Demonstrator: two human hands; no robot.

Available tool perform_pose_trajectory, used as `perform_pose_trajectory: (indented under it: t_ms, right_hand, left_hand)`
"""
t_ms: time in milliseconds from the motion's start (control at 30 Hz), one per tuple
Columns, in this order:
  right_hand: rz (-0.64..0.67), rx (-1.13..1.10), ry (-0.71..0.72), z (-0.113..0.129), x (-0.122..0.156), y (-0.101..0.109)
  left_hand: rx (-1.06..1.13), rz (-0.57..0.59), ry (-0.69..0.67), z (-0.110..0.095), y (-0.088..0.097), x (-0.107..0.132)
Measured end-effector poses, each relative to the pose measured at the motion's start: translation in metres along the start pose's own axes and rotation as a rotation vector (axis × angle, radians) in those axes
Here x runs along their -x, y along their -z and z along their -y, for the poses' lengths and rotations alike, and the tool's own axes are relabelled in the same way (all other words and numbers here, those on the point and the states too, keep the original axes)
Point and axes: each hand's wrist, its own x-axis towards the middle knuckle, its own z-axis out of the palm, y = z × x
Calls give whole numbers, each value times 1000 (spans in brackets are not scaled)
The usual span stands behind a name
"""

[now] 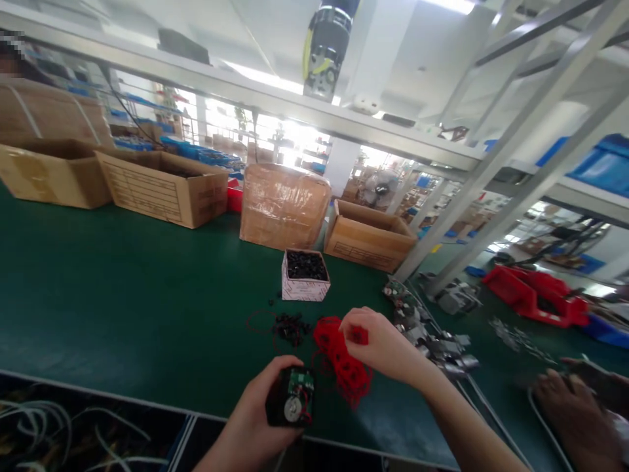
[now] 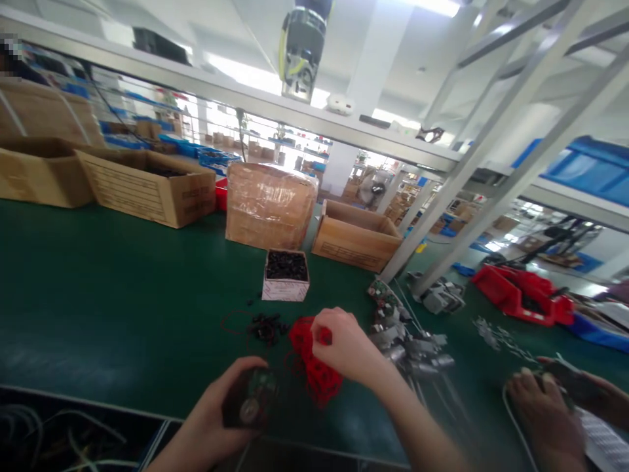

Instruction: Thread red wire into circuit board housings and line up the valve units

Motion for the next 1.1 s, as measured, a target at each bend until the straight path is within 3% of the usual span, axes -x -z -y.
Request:
perform_pose_trajectory:
  t_ms: [233, 533, 933, 1100]
  right_hand:
    - [-57, -258, -136, -47, 24, -7]
    - [-34, -546, -210, -67, 27, -15]
    - [-157, -417, -224, -80, 30, -21]
    - [-256, -344, -196, -77, 27, -12]
  left_hand:
    - [-25, 48, 64, -10, -26, -7]
    - [-47, 75, 140, -16, -24, -7]
    - [-35, 79, 154, -19, -26, -6]
    - [-9, 95, 180, -16, -26, -7]
